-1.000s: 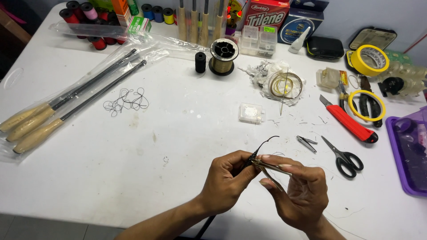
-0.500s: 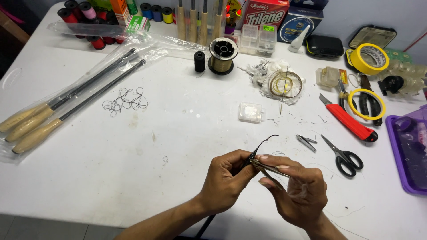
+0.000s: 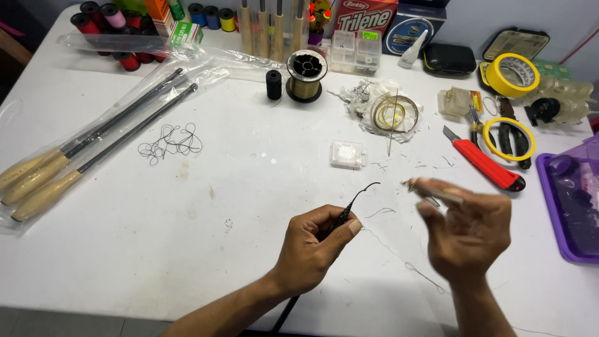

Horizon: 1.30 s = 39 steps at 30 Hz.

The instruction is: Repairing a fishing rod by wrapping thread around the tip and using a hook tool to secure it.

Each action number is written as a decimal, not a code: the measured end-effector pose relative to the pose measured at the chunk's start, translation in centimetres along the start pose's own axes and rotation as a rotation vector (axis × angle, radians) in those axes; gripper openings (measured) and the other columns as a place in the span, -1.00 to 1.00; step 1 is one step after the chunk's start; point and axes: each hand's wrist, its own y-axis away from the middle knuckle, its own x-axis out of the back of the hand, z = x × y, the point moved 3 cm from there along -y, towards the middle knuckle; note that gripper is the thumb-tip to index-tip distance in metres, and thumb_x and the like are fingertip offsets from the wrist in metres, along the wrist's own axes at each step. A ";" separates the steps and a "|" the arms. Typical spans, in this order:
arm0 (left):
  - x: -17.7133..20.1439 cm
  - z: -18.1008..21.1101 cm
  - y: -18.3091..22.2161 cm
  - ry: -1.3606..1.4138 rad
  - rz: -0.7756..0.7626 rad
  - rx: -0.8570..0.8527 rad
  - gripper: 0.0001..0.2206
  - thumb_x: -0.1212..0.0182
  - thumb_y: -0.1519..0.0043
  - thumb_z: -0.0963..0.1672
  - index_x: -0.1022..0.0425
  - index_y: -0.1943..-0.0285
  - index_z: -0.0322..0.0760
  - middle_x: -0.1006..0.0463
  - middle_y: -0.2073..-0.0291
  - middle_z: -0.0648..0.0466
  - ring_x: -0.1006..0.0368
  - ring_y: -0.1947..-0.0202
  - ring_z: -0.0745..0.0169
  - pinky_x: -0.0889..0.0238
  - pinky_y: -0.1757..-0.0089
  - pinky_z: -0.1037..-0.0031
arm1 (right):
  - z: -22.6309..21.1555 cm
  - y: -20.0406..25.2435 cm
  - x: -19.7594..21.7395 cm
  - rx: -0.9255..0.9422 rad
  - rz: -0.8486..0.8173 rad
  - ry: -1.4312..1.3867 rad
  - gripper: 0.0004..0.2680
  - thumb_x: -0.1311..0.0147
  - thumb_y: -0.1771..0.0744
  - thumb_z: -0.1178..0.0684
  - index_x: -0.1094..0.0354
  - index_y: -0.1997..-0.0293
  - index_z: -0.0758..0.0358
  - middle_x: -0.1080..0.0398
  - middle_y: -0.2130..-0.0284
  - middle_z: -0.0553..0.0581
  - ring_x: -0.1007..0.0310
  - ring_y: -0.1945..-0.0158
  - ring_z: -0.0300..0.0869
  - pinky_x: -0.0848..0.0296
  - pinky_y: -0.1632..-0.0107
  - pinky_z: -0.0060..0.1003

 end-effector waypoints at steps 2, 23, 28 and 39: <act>0.1 0.0 -0.1 0.009 0.000 0.004 -0.86 -0.24 -0.32 -0.15 -0.51 0.32 -0.27 -0.22 0.61 0.29 -0.06 0.56 0.50 0.03 0.48 0.59 | 1.1 -2.2 1.2 -0.146 -0.075 0.214 -0.75 -0.17 -0.33 0.30 -0.09 0.01 0.41 -0.45 0.15 0.48 -0.58 0.06 0.10 -0.64 -0.11 -0.09; 0.2 0.2 -0.4 0.112 -0.047 0.027 -0.87 -0.20 -0.34 -0.15 -0.51 0.25 -0.32 -0.19 0.72 0.25 -0.01 0.70 0.51 0.07 0.57 0.60 | 0.2 0.3 -2.2 -0.676 -0.638 -0.121 -0.43 0.19 -0.35 -0.32 -0.06 -0.46 0.26 -0.54 -0.11 0.24 -0.53 -0.24 -0.04 -0.41 -0.27 -0.13; 0.6 0.3 -0.5 0.094 -0.039 0.009 -0.85 -0.21 -0.34 -0.14 -0.49 0.27 -0.32 -0.18 0.72 0.24 -0.01 0.69 0.50 0.07 0.59 0.61 | -0.7 2.9 -0.2 -0.796 -0.629 -0.238 -0.69 0.04 -0.39 -0.03 -0.42 -0.21 0.31 -0.34 0.48 0.07 -0.29 0.39 -0.21 -0.35 0.29 -0.31; 1.1 -0.1 -0.9 0.106 -0.029 0.063 -0.86 -0.22 -0.32 -0.15 -0.50 0.29 -0.30 -0.18 0.72 0.24 0.01 0.71 0.50 0.06 0.65 0.63 | 6.1 10.9 26.2 -0.506 -0.054 0.031 -0.86 0.15 -0.44 0.06 -0.25 0.29 0.12 0.04 0.59 -0.07 0.15 0.53 -0.34 0.21 0.48 -0.44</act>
